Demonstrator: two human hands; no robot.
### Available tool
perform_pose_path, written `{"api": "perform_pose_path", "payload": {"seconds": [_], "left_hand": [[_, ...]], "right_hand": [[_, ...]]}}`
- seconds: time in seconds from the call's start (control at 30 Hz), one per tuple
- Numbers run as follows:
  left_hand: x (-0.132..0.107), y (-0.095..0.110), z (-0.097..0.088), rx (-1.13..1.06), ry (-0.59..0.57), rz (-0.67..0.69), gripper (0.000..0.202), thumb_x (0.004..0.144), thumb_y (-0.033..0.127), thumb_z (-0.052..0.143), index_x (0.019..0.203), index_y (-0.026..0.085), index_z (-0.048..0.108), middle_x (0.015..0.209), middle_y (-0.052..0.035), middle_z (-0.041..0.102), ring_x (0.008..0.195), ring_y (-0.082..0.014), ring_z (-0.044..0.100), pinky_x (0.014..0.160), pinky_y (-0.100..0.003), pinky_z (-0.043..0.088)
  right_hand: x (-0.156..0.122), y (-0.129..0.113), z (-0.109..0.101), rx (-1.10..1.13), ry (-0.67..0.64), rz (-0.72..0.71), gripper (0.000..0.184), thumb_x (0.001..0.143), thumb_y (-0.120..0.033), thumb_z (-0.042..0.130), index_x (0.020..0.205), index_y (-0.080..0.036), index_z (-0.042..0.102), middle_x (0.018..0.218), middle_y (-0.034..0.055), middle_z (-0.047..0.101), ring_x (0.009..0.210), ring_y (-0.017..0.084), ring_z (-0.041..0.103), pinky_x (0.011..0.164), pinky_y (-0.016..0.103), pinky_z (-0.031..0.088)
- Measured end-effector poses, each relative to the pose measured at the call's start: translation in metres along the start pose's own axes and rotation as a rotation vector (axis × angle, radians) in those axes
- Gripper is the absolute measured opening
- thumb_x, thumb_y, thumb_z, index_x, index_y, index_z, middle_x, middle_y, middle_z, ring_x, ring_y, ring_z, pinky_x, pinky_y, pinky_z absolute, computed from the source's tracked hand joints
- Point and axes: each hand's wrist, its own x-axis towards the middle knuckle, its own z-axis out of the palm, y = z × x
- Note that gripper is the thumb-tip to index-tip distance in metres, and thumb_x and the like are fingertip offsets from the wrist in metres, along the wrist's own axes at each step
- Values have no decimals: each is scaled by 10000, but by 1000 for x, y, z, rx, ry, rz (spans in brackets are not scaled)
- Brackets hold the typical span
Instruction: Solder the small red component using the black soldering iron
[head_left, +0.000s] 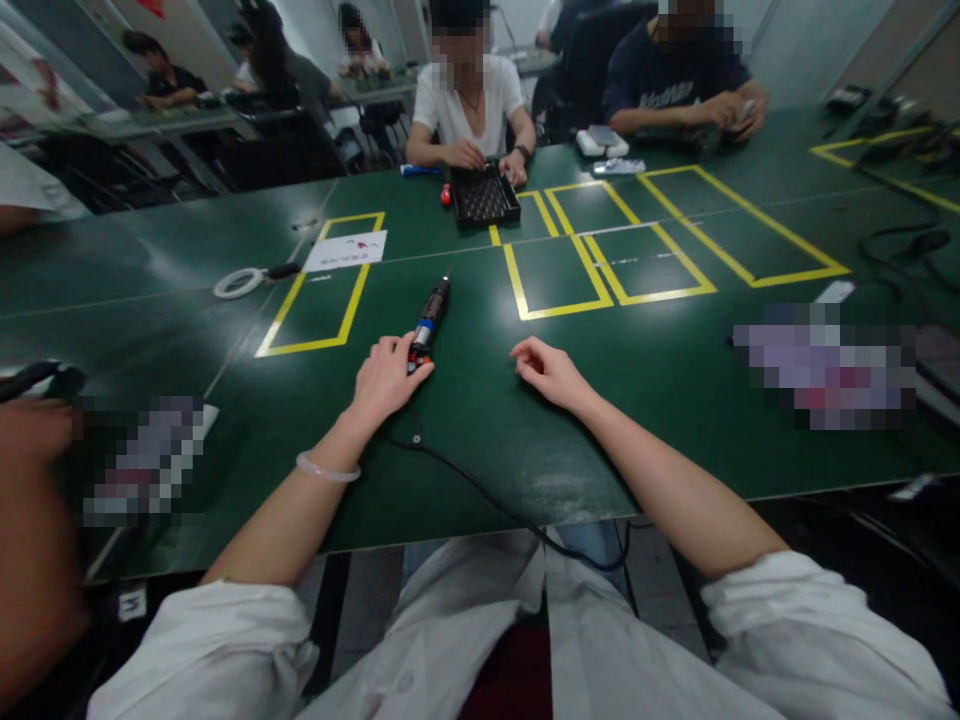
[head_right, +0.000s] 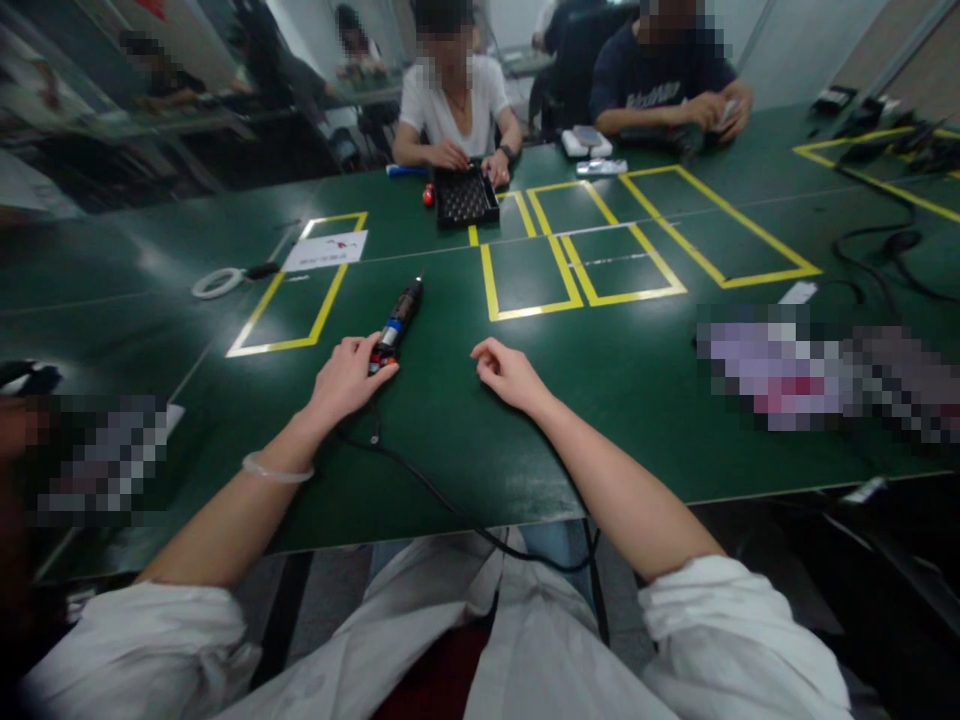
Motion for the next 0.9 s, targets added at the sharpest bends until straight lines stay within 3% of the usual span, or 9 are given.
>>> {"api": "perform_pose_path", "payload": {"seconds": [0.3,0.47,0.63,0.8,0.9], "left_hand": [[23,-139,1,-3,-67,-293,750,904,642,439,1497,184,406,1356,-209,476,1217,-389,510,982,-495,441],[37,-188,-2,-21,-128,-389,735,905,586,521,1491,159,403,1386,-207,451,1200,-366,491,981,-511,421],[42,-196,-9,31,-102,-437,687,877,530,616,1408,115,483,1340,-191,469,1160,-335,485,980,-496,431],[28,-169,-9,148,76,-376,590,880,452,643,1361,142,501,1299,-164,481,1153,-326,483,918,-456,465],[20,-153,-7,158,125,-392,495,922,413,581,1310,116,500,1263,-167,509,1098,-311,517,878,-449,473]], "right_hand": [[-1,0,0,-22,-24,7,159,847,-237,539,975,-174,610,761,1,615,656,127,540,657,258,421],[-1,-1,0,-32,-33,20,157,853,-251,536,963,-175,619,756,4,621,658,130,544,666,262,426],[-1,0,0,-38,-41,27,166,856,-256,541,971,-174,627,760,7,621,666,137,550,667,268,428],[-1,-2,-1,-30,-41,33,163,857,-255,540,972,-178,625,756,4,629,665,137,550,666,266,425],[-1,-4,-1,-37,-41,38,162,855,-254,543,968,-173,627,760,8,636,663,135,546,667,265,421]]}}
